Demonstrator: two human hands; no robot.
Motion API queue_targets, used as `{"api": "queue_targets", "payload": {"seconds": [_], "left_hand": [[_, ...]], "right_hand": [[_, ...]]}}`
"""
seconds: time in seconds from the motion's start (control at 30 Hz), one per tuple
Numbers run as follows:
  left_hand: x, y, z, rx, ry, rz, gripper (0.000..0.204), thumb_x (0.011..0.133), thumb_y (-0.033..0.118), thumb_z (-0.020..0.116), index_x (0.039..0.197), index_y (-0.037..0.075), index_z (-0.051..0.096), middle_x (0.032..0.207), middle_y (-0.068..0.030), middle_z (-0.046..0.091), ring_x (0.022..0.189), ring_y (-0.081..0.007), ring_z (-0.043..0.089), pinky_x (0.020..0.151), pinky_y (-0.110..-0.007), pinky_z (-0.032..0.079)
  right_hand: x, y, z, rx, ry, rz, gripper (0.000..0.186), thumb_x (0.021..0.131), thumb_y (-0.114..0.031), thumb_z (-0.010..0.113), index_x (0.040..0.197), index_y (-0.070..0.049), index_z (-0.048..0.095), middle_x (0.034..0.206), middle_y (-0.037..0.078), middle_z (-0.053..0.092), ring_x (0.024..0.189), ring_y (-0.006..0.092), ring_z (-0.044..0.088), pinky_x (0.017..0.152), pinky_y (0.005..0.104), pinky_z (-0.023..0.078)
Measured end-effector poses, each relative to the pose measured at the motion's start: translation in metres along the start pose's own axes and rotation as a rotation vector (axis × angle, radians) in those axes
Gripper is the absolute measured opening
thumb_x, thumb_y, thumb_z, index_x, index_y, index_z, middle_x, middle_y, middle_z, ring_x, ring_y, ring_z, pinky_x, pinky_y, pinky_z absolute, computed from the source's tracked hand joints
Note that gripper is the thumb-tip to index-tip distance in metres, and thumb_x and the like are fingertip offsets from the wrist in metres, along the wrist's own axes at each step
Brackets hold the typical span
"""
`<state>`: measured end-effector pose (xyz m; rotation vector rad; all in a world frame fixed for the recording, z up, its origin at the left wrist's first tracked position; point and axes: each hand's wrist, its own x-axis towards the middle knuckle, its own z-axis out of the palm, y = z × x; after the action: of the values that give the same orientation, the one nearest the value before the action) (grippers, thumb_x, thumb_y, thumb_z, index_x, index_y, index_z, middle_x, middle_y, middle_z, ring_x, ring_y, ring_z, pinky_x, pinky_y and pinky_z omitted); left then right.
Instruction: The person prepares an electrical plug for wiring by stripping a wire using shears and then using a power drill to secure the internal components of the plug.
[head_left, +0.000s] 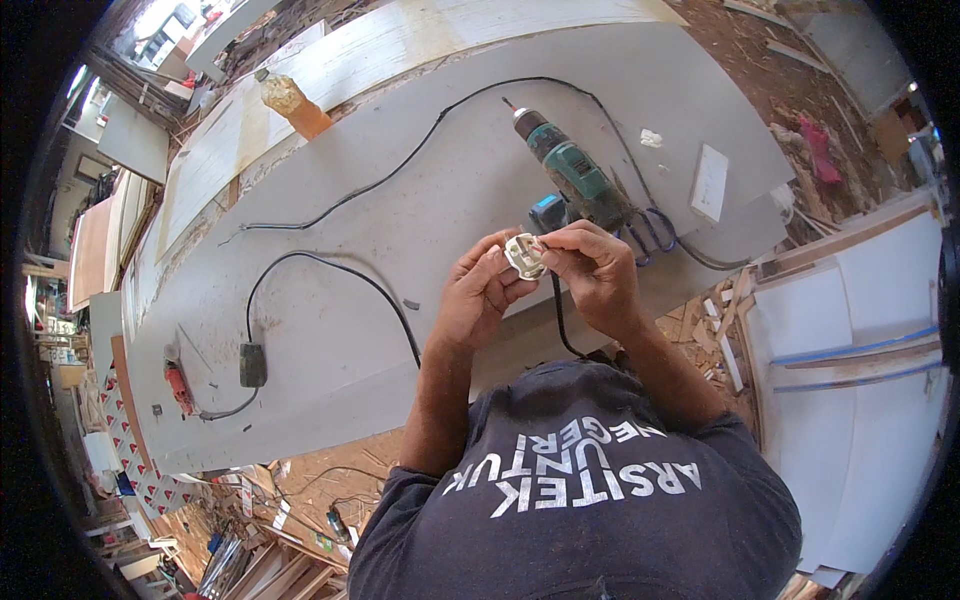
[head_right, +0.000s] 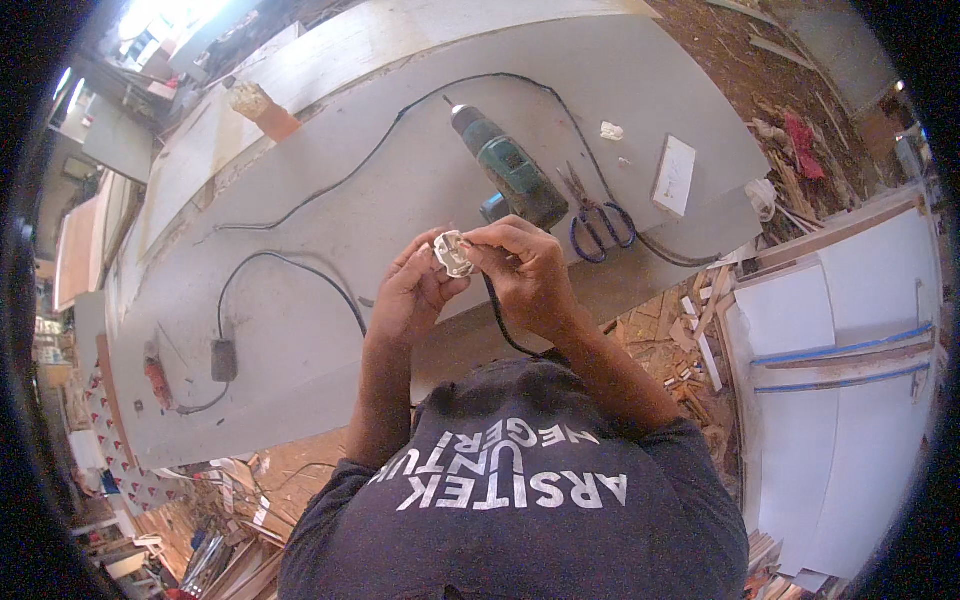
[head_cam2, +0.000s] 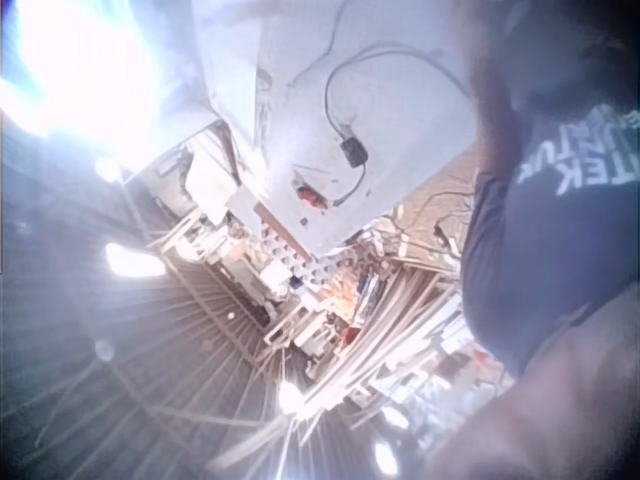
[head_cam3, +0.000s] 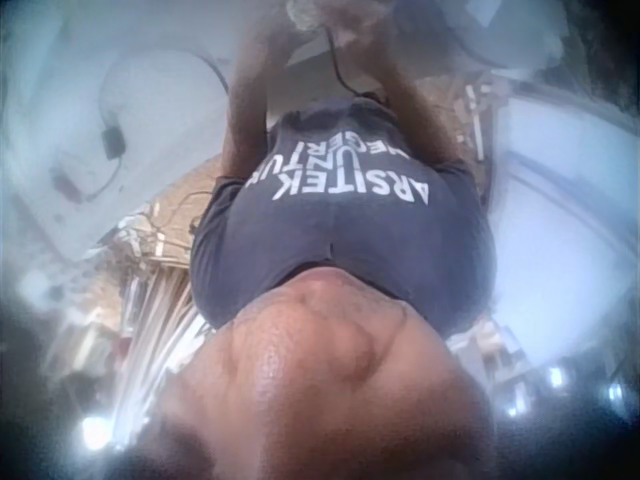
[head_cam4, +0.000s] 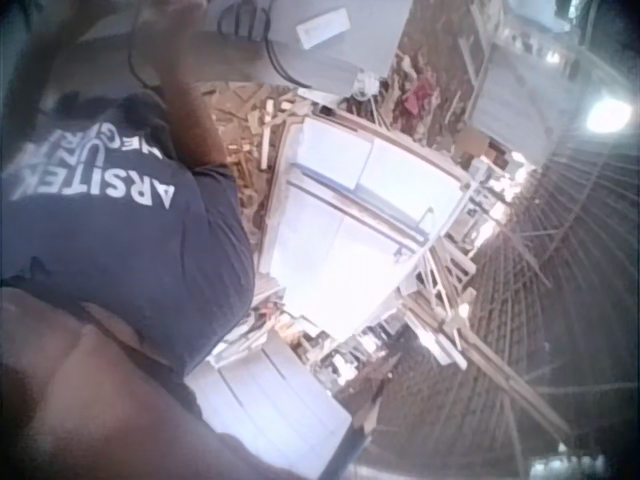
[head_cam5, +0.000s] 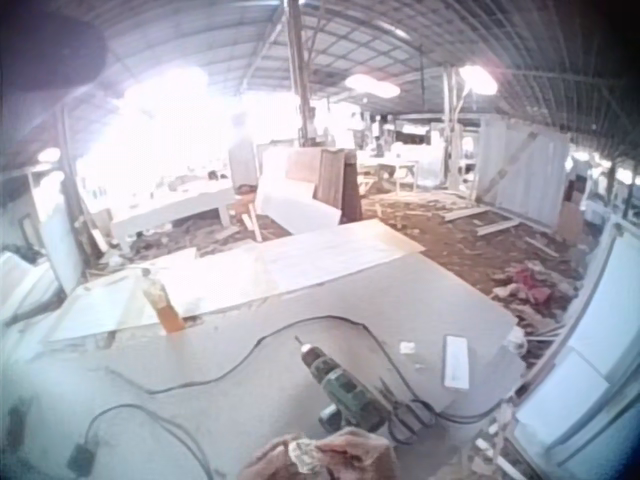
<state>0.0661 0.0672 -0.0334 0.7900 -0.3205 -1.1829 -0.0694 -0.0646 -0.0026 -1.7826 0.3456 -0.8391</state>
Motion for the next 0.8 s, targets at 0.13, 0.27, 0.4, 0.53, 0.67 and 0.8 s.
{"api": "queue_targets", "payload": {"seconds": [0.13, 0.27, 0.4, 0.53, 0.67, 0.8], "left_hand": [[0.002, -0.008, -0.008, -0.042, 0.005, 0.036, 0.039, 0.107, 0.019, 0.047, 0.142, 0.001, 0.046, 0.121, -0.0096, 0.065, 0.102, -0.0188, 0.068, 0.085, -0.033, 0.061], [-0.003, -0.002, 0.004, -0.007, 0.030, 0.046, 0.039, 0.107, 0.018, 0.047, 0.140, -0.001, 0.048, 0.119, -0.0089, 0.065, 0.103, -0.0168, 0.068, 0.085, -0.031, 0.062], [-0.006, -0.001, 0.005, 0.009, 0.024, 0.031, 0.038, 0.108, 0.018, 0.046, 0.140, -0.003, 0.049, 0.121, -0.0097, 0.065, 0.103, -0.0148, 0.069, 0.086, -0.029, 0.063], [-0.008, -0.003, 0.007, 0.054, 0.058, 0.021, 0.036, 0.108, 0.018, 0.046, 0.138, -0.001, 0.050, 0.119, -0.0084, 0.065, 0.103, -0.0146, 0.068, 0.087, -0.030, 0.062], [-0.009, -0.009, 0.006, 0.102, 0.082, 0.056, 0.033, 0.108, 0.019, 0.046, 0.135, 0.001, 0.052, 0.117, -0.0070, 0.065, 0.103, -0.0144, 0.067, 0.088, -0.031, 0.062], [-0.012, -0.009, 0.009, 0.141, 0.112, 0.069, 0.031, 0.108, 0.019, 0.046, 0.133, 0.002, 0.054, 0.116, -0.0063, 0.065, 0.102, -0.0139, 0.067, 0.089, -0.032, 0.062]], "right_hand": [[-0.001, -0.002, -0.005, -0.136, -0.042, -0.034, 0.013, 0.090, 0.002, 0.068, 0.102, 0.001, 0.073, 0.091, 0.012, 0.069, 0.084, 0.0202, 0.067, 0.073, 0.0305, 0.053], [-0.003, -0.009, -0.003, 0.000, -0.067, 0.052, 0.011, 0.089, 0.000, 0.069, 0.100, 0.000, 0.072, 0.093, 0.011, 0.067, 0.083, 0.0208, 0.065, 0.073, 0.0321, 0.052], [-0.003, -0.010, -0.004, -0.057, -0.079, 0.008, 0.009, 0.088, -0.001, 0.070, 0.097, 0.000, 0.070, 0.093, 0.012, 0.065, 0.081, 0.0243, 0.065, 0.071, 0.0344, 0.052], [-0.001, -0.019, -0.004, -0.240, -0.099, -0.093, 0.004, 0.090, -0.004, 0.067, 0.092, -0.001, 0.066, 0.089, 0.014, 0.064, 0.079, 0.0317, 0.066, 0.069, 0.0409, 0.052], [0.000, -0.030, -0.006, -0.419, -0.194, -0.043, 0.010, 0.091, -0.012, 0.063, 0.086, -0.003, 0.064, 0.088, 0.014, 0.063, 0.079, 0.0366, 0.066, 0.069, 0.0471, 0.052], [0.002, -0.031, -0.007, -0.491, -0.238, -0.052, 0.014, 0.089, -0.017, 0.063, 0.085, -0.004, 0.064, 0.086, 0.014, 0.064, 0.079, 0.0370, 0.066, 0.069, 0.0481, 0.052]]}}
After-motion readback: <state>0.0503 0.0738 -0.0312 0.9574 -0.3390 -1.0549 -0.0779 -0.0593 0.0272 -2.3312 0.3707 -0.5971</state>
